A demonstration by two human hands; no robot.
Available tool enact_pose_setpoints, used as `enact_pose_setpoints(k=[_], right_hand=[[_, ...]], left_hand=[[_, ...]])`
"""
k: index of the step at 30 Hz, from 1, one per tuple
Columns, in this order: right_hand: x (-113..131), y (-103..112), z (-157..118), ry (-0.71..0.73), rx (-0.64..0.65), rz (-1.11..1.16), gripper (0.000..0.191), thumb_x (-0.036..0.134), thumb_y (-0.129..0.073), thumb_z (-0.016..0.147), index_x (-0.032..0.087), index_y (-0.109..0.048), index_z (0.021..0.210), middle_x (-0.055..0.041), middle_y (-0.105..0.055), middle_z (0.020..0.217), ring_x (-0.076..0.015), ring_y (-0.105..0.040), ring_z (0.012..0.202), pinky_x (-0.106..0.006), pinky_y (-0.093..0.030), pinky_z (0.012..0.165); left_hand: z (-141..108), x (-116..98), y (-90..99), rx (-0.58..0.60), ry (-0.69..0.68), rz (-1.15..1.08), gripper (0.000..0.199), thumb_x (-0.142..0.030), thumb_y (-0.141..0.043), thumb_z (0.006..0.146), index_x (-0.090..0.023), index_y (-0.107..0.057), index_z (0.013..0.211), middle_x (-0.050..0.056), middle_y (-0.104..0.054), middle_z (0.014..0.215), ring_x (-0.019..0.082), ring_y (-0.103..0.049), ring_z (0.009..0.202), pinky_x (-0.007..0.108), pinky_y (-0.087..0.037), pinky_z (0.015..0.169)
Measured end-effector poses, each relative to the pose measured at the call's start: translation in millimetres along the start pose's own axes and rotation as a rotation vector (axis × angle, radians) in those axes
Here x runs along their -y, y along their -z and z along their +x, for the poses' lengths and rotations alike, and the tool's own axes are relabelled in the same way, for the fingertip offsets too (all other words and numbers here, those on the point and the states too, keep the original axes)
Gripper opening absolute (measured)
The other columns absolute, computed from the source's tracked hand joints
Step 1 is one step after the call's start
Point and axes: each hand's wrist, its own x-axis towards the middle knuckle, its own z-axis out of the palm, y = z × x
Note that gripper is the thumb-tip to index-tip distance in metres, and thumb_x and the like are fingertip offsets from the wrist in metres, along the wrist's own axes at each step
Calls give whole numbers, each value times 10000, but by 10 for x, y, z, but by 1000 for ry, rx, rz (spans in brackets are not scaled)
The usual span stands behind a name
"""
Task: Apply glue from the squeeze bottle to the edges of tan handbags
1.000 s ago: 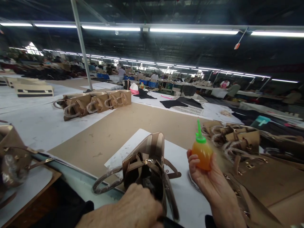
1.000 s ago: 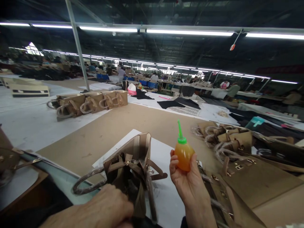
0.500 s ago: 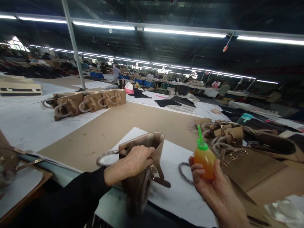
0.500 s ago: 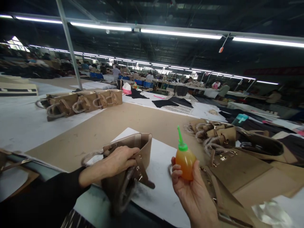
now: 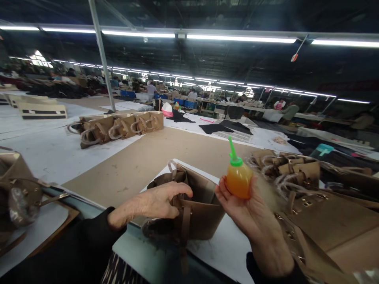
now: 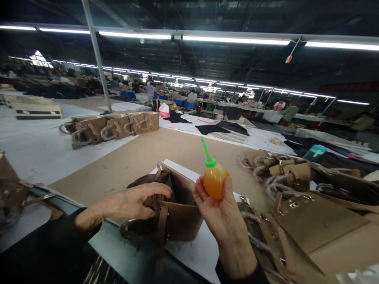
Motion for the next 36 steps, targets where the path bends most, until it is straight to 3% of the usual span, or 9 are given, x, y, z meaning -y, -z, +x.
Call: enact_pose_setpoints(k=[2,5,7,10,15,18,26,30,36], right_hand=[[-18,-9,92,4,-10,-11,419,511,-525,962,109,-634,1009,-113,-623,923,-251,-638,815,-457,-594,689],[-24,-18,149,18,-15,-23,413,515,-531,958,119,-631,1017,-117,-622,935,-269,-640,842,-527,-581,700],[-28,-16,146,37,-26,-39,384,500,-535,961,133,-631,1015,-113,-625,931,-276,-642,845,-563,-573,696],[-37,1,125,54,-34,-51,368,488,-536,964,136,-630,1019,-114,-631,934,-278,-644,848,-580,-567,702],[-56,35,120,62,-20,-61,366,476,-530,969,127,-629,1020,-119,-639,950,-286,-646,871,-576,-565,725],[-65,53,132,64,-14,-63,369,470,-542,965,116,-632,1019,-128,-643,959,-289,-647,887,-565,-567,738],[-79,71,116,58,-2,-66,358,454,-574,955,108,-636,1024,-122,-652,993,-284,-648,895,-565,-563,755],[-82,38,84,93,-32,-91,334,448,-574,957,124,-644,998,-114,-659,953,-277,-654,858,-553,-574,728],[-43,40,41,45,-42,-124,340,457,-554,964,133,-645,1016,-118,-652,948,-285,-651,860,-576,-570,725]], left_hand=[[10,-14,27,-59,85,-45,410,-200,-555,724,-223,-547,1133,14,-605,1042,162,-569,845,261,-448,713],[148,-63,22,-319,250,82,251,-327,-521,809,-193,-550,1019,29,-611,929,182,-571,815,291,-445,710],[307,-92,0,-407,360,206,331,-425,-560,809,-167,-548,1016,74,-623,968,223,-592,863,323,-452,740],[557,-97,-20,-391,501,315,548,-539,-647,741,-115,-574,1081,158,-646,1030,295,-622,926,351,-466,750],[811,-19,-54,-296,560,364,606,-715,-576,709,-135,-717,812,159,-711,831,321,-669,832,359,-489,707],[854,13,-90,-320,607,407,677,-756,-506,730,-131,-737,849,172,-725,847,326,-677,846,369,-501,728],[891,117,-72,-315,657,436,468,-502,-590,781,-114,-706,1017,171,-712,1038,301,-666,969,328,-521,780],[899,182,-51,-245,697,436,270,-226,-662,687,-105,-721,921,158,-720,955,279,-682,905,288,-523,713],[631,179,84,-285,558,496,216,-68,-553,676,-128,-692,830,145,-690,954,272,-643,923,325,-491,763]])
